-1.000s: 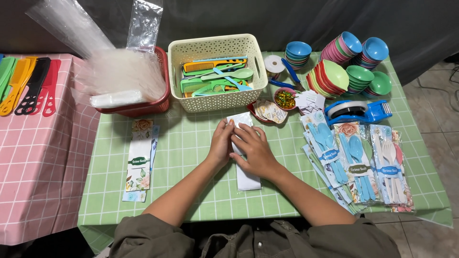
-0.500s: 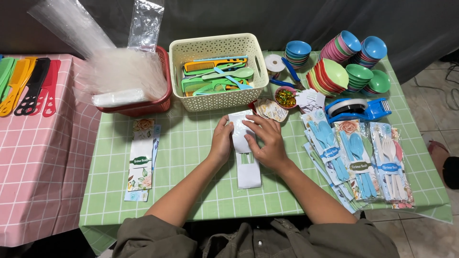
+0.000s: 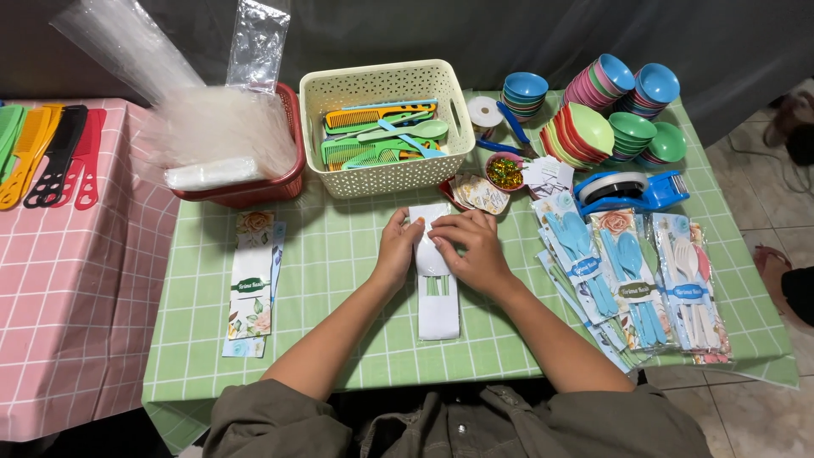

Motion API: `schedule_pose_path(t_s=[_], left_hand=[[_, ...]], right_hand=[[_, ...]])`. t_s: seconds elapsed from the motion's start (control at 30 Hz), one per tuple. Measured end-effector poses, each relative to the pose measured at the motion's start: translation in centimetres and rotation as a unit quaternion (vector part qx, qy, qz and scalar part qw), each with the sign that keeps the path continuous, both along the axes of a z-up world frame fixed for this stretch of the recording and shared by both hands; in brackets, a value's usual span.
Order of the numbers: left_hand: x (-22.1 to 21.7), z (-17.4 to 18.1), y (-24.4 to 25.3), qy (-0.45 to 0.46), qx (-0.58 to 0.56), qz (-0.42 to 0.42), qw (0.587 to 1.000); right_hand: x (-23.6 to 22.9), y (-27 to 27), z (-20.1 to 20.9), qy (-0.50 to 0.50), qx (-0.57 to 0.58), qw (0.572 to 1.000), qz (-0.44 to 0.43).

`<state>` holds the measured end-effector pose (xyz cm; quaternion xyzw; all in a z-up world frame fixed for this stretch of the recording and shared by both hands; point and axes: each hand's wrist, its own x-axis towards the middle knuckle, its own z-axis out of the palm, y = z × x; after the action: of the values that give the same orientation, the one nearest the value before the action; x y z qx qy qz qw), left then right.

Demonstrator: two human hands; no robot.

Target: Packaging individual plastic forks and spoons into decorative paper sleeves and clear plastic bags for retail or event use.

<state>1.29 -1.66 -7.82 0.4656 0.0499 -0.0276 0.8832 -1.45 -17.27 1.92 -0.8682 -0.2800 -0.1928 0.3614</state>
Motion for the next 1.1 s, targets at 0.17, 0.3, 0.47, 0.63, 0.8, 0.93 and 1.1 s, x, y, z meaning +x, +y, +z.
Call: schedule_pose_path(t_s=[0.17,0.3,0.47,0.63,0.8,0.93,1.1], left_hand=[[0.1,0.3,0.1,0.0,0.013,0.004,1.0],[-0.2,0.5,0.7,0.012,0.027,-0.001,1.0],[0.4,-0.7,0.4,0.012,0.024,0.004,1.0],[0.5,-0.7,0.5,0.014,0.017,-0.005,1.0],[0.9,-1.4,0.5,0.014,0.021,-0.008,1.0],[0.3,-0.1,0.2,0.016,0.021,0.001,1.0],[0.1,0.9,0.0,-0.002,0.043,0.002,0.999]], right_hand=[[2.9,-1.4,-0.1,0.013,0.028,0.999,-0.017],[5.9,-1.7,1.6,0.024,0.049,0.997,-0.05],[7.9,1.3,4.9,-0.012,0.022,0.996,-0.089],[8.2,4.3,6.3,0.018,0.003,0.993,-0.12],[9.1,4.7,5.1,0.011,0.033,0.996,-0.078],[8.5,2.5,3.8,-0.007,0.055,0.998,-0.017],[6.7,0.0,0.6,0.114,0.094,0.989,0.013]])
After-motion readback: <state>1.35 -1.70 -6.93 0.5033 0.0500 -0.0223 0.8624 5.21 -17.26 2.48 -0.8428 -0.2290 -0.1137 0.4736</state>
